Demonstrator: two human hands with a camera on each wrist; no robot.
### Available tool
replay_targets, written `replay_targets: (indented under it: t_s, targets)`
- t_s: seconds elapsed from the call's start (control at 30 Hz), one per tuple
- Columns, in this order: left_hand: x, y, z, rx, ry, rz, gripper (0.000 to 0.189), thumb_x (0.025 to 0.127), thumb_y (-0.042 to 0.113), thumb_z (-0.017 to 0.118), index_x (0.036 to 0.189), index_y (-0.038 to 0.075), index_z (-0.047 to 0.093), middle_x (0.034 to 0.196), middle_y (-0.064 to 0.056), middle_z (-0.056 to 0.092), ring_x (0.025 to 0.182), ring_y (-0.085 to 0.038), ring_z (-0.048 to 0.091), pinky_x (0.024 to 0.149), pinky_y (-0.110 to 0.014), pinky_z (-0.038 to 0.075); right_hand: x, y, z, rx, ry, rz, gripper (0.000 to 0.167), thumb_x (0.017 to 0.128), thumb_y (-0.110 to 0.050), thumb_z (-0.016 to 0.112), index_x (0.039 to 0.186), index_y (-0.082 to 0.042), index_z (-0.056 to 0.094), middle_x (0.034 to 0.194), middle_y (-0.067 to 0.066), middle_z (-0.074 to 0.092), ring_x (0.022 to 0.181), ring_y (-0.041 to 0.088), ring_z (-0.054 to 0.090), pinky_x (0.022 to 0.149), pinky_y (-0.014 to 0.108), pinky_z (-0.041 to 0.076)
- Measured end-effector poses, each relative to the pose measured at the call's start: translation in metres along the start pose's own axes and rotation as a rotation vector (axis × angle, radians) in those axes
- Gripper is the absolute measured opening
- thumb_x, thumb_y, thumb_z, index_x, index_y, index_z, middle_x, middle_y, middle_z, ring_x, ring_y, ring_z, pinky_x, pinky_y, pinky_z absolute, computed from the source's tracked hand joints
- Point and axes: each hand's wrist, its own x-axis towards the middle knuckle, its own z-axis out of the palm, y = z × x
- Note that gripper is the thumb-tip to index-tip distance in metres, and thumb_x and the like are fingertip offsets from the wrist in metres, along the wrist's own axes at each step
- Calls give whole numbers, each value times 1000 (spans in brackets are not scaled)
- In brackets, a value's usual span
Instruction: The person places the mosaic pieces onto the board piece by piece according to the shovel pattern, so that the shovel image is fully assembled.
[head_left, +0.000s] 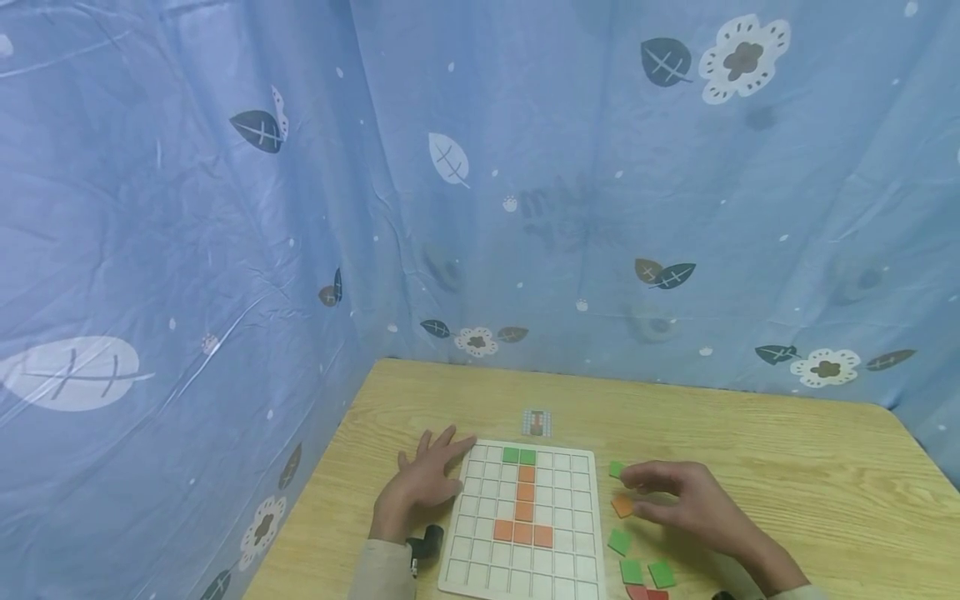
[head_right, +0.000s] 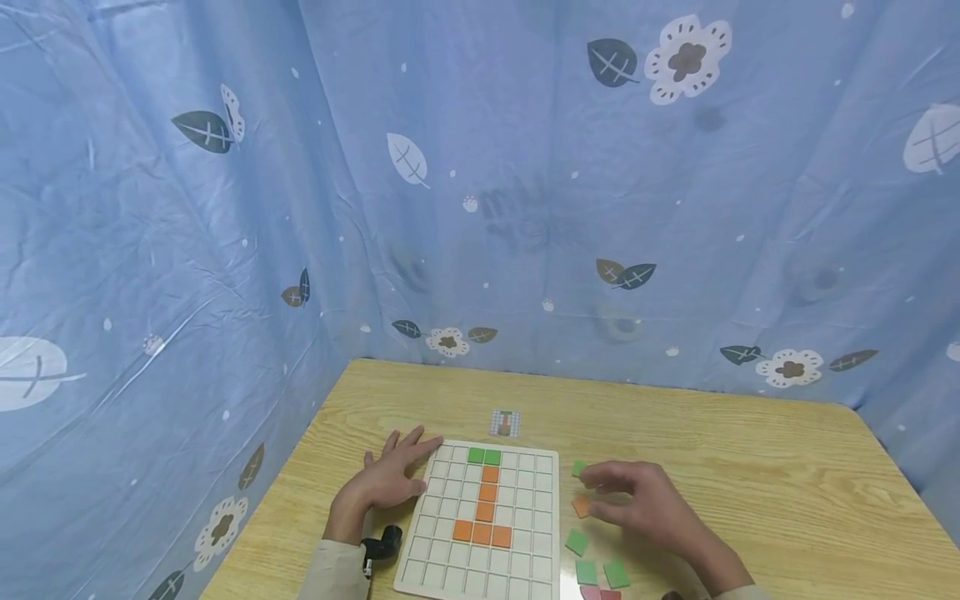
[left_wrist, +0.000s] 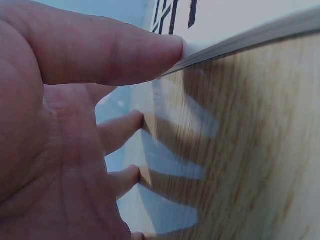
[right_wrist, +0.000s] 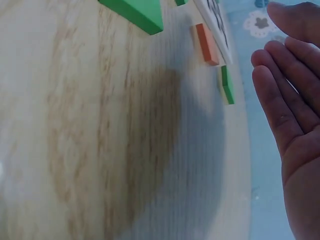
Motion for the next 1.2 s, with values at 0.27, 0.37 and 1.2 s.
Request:
replay_targets:
  t_s: [0.27, 0.37, 1.2]
  targets:
    - [0, 0, 0, 0, -6, 8, 83, 85, 7, 67, 165, 27, 52, 181, -16, 27, 167, -57, 8, 120, -91, -6, 8, 8, 4, -42, -55, 31, 43, 93, -22, 87, 132, -8, 77, 128, 11, 81, 115, 6, 76, 95, 31, 65]
    - [1, -2, 1, 1, -4, 7, 84, 85, 7, 67, 165, 27, 53, 181, -16, 27, 167, -57, 8, 120, -91, -6, 9, 9, 6, -82, -71, 55, 44, 91, -25, 89, 131, -10, 78, 127, 7, 81, 116, 6, 76, 98, 29, 64]
    - [2, -4, 2, 7, 9, 36, 84, 83, 8, 67, 164, 24, 53, 180, -19, 29, 165, -61, 10, 117, -95, -4, 9, 14, 17, -251, 6, -33, 32, 86, -10, 89, 116, -20, 83, 111, -6, 84, 104, 2, 76, 89, 32, 66]
